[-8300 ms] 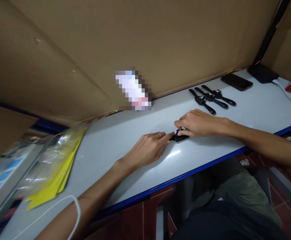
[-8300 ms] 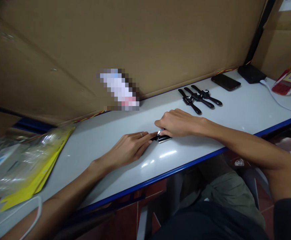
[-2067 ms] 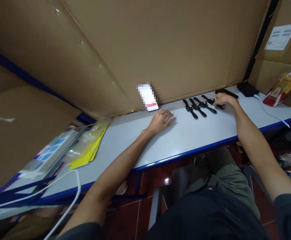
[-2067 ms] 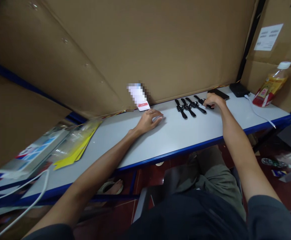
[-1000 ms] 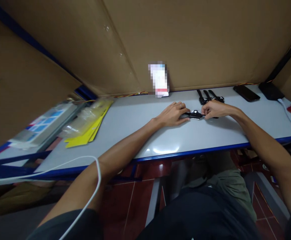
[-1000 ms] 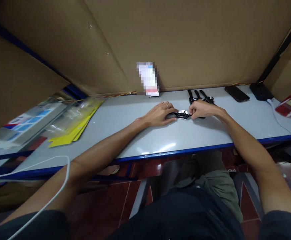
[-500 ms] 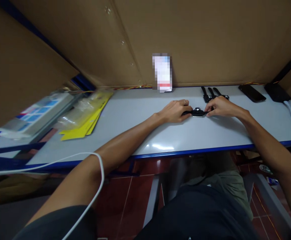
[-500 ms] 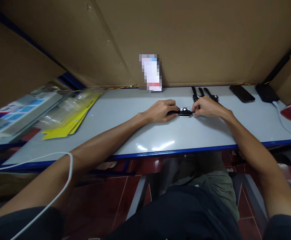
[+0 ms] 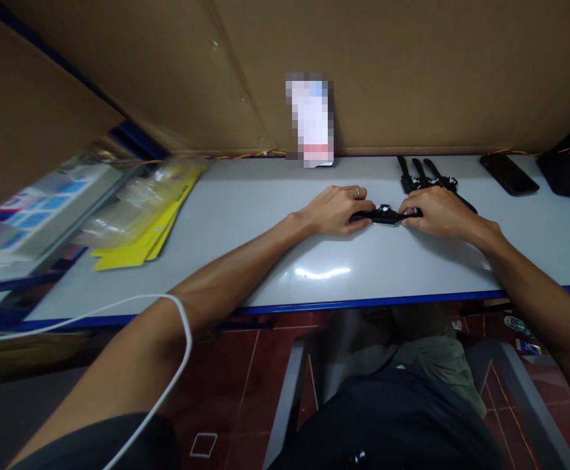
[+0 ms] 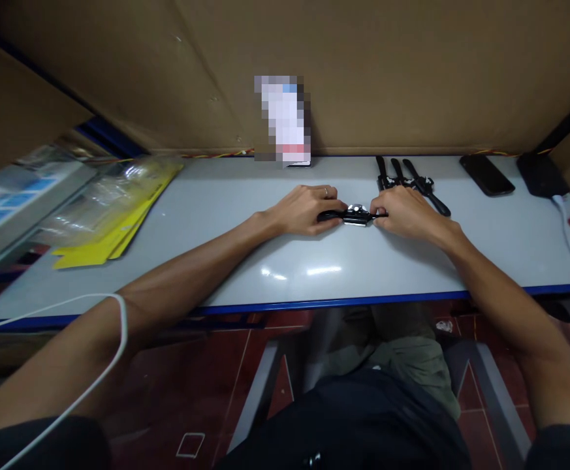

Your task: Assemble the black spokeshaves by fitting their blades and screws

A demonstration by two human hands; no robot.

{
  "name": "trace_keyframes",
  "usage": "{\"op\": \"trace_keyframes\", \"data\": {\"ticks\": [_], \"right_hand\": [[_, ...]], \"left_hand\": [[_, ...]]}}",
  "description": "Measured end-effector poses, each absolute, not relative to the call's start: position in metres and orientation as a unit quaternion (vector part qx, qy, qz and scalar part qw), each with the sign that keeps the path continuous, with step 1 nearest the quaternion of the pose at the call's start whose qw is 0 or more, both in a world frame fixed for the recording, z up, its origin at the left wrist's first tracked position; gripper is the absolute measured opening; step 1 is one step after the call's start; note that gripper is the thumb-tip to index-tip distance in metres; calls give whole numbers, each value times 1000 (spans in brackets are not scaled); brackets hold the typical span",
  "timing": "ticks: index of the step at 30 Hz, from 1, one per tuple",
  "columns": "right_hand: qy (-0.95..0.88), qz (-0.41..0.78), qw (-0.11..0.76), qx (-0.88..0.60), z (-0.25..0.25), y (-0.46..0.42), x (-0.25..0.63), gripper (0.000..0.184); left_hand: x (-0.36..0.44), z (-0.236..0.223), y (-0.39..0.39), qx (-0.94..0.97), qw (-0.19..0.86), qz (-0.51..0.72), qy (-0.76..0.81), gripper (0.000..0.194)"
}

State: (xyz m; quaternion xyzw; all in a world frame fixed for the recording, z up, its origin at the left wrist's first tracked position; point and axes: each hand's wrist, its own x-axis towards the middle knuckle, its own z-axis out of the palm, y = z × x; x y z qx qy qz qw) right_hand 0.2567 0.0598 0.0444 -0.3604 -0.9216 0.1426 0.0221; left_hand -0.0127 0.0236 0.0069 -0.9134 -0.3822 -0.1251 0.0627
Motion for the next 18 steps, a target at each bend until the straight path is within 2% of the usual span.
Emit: {"op": "trace_keyframes", "data": {"ticks": [3,5,11,14,16,18], "right_hand": [[-938,50,39,-341,44,55,255,21],[-939,30,45,-340,43,52,254,24],[-928,73,75,-357,48,54,250,29],[-923,110,104,-353,54,58,246,23],[-924,102,95,-356,59,61,241,20],[-926,76,51,-367,63,61,232,29]], "left_hand": [[-14,5,25,-913,59,-127,-383,38],[-15,5,26,-916,51,-129,-377,40],[-13,5,25,-914,20,-138,-380,49],[-12,3,25,-912,12,-138,-386,57],[-11,1,27,-910,10,-143,-389,62],[-10,-1,28,-909,12,-152,-389,63]]}}
